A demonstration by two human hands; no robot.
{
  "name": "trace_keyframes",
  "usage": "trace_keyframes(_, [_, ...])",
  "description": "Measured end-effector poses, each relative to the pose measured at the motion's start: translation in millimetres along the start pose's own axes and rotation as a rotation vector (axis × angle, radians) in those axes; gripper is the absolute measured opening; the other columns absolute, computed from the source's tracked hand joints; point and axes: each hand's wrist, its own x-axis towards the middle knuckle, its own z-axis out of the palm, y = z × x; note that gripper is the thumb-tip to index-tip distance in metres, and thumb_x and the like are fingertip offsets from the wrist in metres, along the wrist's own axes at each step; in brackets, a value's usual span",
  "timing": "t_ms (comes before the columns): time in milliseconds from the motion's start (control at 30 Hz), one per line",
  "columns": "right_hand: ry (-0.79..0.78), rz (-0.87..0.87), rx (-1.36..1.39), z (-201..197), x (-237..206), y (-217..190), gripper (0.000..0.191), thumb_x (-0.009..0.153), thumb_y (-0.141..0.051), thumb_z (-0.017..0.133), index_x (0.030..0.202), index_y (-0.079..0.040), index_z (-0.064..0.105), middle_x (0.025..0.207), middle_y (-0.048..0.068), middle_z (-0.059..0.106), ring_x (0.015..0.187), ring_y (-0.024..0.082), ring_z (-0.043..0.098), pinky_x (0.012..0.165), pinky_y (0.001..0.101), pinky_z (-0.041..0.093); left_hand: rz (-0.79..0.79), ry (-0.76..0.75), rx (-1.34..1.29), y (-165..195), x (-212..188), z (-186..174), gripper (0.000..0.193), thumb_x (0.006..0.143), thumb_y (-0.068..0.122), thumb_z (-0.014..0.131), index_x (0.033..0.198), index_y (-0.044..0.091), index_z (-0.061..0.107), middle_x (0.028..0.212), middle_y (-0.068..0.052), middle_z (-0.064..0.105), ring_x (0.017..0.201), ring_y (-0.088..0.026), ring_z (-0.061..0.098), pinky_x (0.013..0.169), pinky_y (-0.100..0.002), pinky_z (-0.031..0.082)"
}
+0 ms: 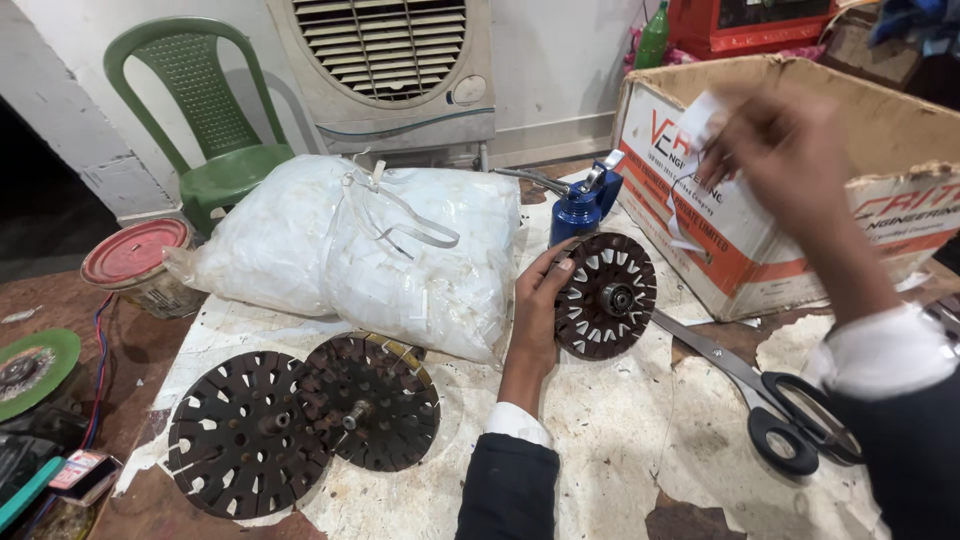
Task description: The person sits at a workbench fitting white plastic strips into the slots of a circular metal impeller disc, cutting the strips to length with scissors, and pressing the pieces into place by hand. They work on one disc at a time, turning it over and setting finished discs aside on the bench.
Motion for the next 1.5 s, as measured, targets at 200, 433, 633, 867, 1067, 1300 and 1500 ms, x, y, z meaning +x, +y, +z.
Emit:
trace_keyframes(200, [-0.417, 0.419, 0.277, 89, -52, -4, 0.023, 0.095, -0.008, 0.064, 0.115, 0.003, 0.069, 0.085, 0.01, 0.075, 0.074, 0.014, 0.074, 0.066, 0.0286, 0.062, 0.11, 0.011, -0.018, 3, -6, 0, 0.039, 0.096, 0.005, 0.057, 0.135, 0.005, 0.062, 0.123, -0.01, 0.069, 0.106, -0.014, 0.065, 0.093, -0.027, 0.052])
trace_keyframes(433, [-0.363, 0.484, 0.314, 90, -53, 15, 0.021, 0.095, -0.01, 0.071, 0.111, 0.003, 0.074, 0.093, 0.008, 0.074, 0.082, 0.01, 0.07, 0.074, 0.0248, 0.058, 0.237, 0.119, 0.156, -9, -5, -6, 0.023, 0.099, 0.005, 0.074, 0.121, 0.002, 0.069, 0.096, -0.006, 0.056, 0.087, -0.013, 0.05, 0.075, -0.027, 0.042])
trace_keyframes(633, [-0.319, 0.571, 0.477, 94, -53, 19, 0.023, 0.095, -0.007, 0.066, 0.113, 0.006, 0.066, 0.093, 0.012, 0.075, 0.082, 0.015, 0.075, 0.071, 0.0264, 0.061, 0.383, 0.075, 0.186, -6, -4, -7, 0.013, 0.093, 0.012, 0.075, 0.102, 0.003, 0.071, 0.115, 0.002, 0.061, 0.103, -0.009, 0.061, 0.091, -0.024, 0.048])
trace_keyframes(867, [-0.371, 0.446, 0.279, 99, -55, -2, 0.02, 0.097, -0.006, 0.062, 0.11, 0.008, 0.064, 0.085, 0.014, 0.076, 0.075, 0.016, 0.076, 0.065, 0.0279, 0.063, 0.361, 0.145, 0.13, -3, -4, -8, 0.017, 0.091, 0.008, 0.078, 0.106, 0.001, 0.072, 0.106, -0.002, 0.066, 0.096, -0.012, 0.062, 0.087, -0.027, 0.051])
trace_keyframes(1067, [-0.34, 0.299, 0.149, 97, -57, -15, 0.024, 0.096, -0.004, 0.061, 0.118, 0.002, 0.067, 0.076, 0.011, 0.076, 0.067, 0.013, 0.074, 0.062, 0.0285, 0.061, 0.349, 0.14, 0.158, 2, -2, -3, 0.025, 0.092, 0.006, 0.074, 0.116, 0.0, 0.07, 0.102, -0.005, 0.068, 0.09, -0.011, 0.067, 0.083, -0.025, 0.055])
trace_keyframes(1300, [-0.307, 0.18, 0.045, 101, -62, -17, 0.022, 0.091, 0.001, 0.061, 0.109, 0.0, 0.074, 0.075, 0.007, 0.077, 0.065, 0.01, 0.075, 0.061, 0.0259, 0.061, 0.331, 0.157, 0.285, 11, -11, 10, 0.009, 0.098, 0.006, 0.064, 0.107, 0.004, 0.062, 0.095, -0.003, 0.064, 0.083, -0.009, 0.064, 0.073, -0.025, 0.051])
trace_keyframes(1500, [-0.297, 0.321, 0.173, 98, -63, -11, 0.012, 0.094, 0.003, 0.059, 0.097, 0.005, 0.071, 0.071, 0.007, 0.073, 0.061, 0.009, 0.07, 0.056, 0.0283, 0.058, 0.522, 0.2, 0.606, 12, -15, 15, 0.006, 0.094, -0.001, 0.066, 0.099, 0.001, 0.068, 0.099, -0.006, 0.063, 0.092, -0.013, 0.06, 0.085, -0.029, 0.049])
